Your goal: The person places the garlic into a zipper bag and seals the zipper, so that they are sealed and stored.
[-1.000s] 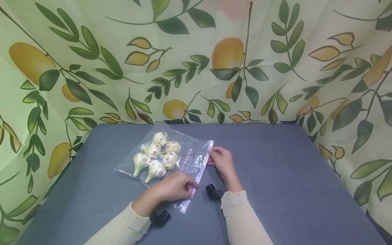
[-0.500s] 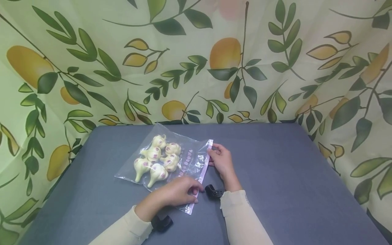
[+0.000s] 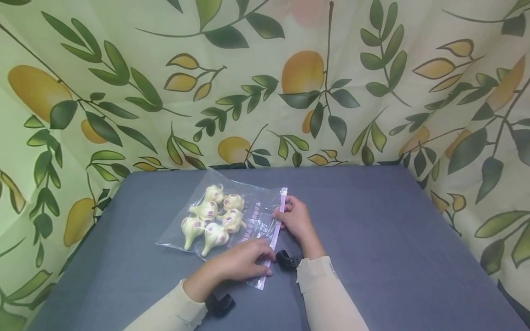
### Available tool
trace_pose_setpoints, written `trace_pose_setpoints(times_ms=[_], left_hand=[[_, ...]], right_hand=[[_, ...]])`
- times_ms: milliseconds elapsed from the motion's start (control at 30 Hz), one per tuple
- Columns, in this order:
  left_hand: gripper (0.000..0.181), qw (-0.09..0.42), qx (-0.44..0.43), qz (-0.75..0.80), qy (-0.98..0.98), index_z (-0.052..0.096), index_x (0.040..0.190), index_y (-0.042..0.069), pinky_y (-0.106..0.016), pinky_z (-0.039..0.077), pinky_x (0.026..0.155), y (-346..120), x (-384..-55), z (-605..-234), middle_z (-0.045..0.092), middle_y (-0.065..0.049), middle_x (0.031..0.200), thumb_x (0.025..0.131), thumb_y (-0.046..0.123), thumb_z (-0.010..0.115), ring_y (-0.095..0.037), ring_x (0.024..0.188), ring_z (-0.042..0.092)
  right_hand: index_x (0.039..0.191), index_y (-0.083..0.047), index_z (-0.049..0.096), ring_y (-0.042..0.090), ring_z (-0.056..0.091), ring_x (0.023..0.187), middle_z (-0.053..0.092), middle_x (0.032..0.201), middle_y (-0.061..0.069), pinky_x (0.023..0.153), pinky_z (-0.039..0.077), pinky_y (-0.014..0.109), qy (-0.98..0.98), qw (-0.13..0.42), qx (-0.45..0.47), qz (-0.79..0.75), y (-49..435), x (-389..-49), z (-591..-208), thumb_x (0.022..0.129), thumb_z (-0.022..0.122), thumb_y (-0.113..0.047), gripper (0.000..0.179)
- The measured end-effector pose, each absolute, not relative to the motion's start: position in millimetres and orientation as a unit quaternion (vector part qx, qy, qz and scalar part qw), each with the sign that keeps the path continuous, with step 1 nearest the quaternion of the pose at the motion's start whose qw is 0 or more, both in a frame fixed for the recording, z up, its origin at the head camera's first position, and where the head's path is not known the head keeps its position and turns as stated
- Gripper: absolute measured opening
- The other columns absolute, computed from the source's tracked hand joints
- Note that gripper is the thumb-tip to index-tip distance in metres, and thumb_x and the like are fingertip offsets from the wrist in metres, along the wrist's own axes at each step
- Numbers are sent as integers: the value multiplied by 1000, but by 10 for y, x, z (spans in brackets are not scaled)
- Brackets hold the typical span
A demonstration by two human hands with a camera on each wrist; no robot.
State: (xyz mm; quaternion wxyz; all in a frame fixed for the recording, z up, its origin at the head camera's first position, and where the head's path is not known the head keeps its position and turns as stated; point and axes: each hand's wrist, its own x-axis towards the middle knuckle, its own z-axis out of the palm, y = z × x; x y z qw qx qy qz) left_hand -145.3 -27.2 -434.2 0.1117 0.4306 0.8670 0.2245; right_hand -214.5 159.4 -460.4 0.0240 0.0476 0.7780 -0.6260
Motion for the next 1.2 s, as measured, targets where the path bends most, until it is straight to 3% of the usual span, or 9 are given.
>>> trace_pose_setpoints(times_ms=[233, 333, 467, 600, 833, 967, 1200], left_hand=[[25, 122, 434, 254, 856, 67, 105, 16, -15, 43, 80, -219, -1552, -4298, 63, 8, 99, 83, 27, 70, -2, 88, 55], [24, 123, 424, 273, 855, 67, 106, 14, -15, 44, 75, -203, -1613, -4243, 64, 8, 93, 84, 24, 70, -1, 83, 56], [23, 110, 390, 307, 861, 67, 106, 12, -16, 45, 70, -214, -1709, -4144, 62, 8, 84, 85, 20, 68, 0, 76, 54], [22, 81, 353, 343, 867, 67, 107, 11, -19, 47, 71, -202, -1844, -4044, 63, 7, 87, 88, 20, 65, -2, 78, 56], [26, 40, 290, 388, 874, 65, 112, 12, -33, 48, 86, -51, -2179, -3911, 65, 1, 106, 91, 25, 61, -14, 100, 59], [28, 14, 245, 397, 885, 64, 115, 13, -41, 44, 95, 53, -2386, -3907, 60, -2, 121, 91, 27, 60, -21, 116, 54], [34, 40, 238, 383, 891, 56, 128, 14, -41, 39, 102, 231, -2596, -3981, 56, -2, 131, 96, 23, 51, -21, 125, 48]], right_hand=[[116, -3, 52, 10, 57, 51, 65, 74, 4, 45, 50, 27, 762, 1, 62, -645, 1682, -2161, -4584, 86, 65, -6, 34], [118, -4, 52, 11, 58, 51, 66, 77, 5, 44, 50, 27, 749, -5, 68, -660, 1702, -2171, -4593, 89, 60, -7, 30], [119, -3, 52, 12, 59, 52, 66, 81, 7, 45, 51, 29, 740, -2, 64, -669, 1689, -2180, -4610, 92, 56, -8, 29], [119, -3, 53, 13, 60, 53, 66, 81, 9, 46, 52, 31, 739, -6, 59, -671, 1660, -2194, -4624, 91, 56, -7, 29], [132, -10, 47, 16, 61, 57, 67, 83, 11, 49, 53, 34, 735, 0, 60, -676, 1640, -2148, -4500, 89, 57, -4, 44], [132, -13, 47, 16, 61, 57, 66, 85, 14, 48, 53, 34, 728, -5, 58, -683, 1628, -2140, -4555, 87, 59, -4, 47], [131, -13, 49, 16, 61, 59, 66, 90, 16, 48, 52, 32, 719, -10, 57, -692, 1612, -2101, -4614, 87, 60, -1, 47]])
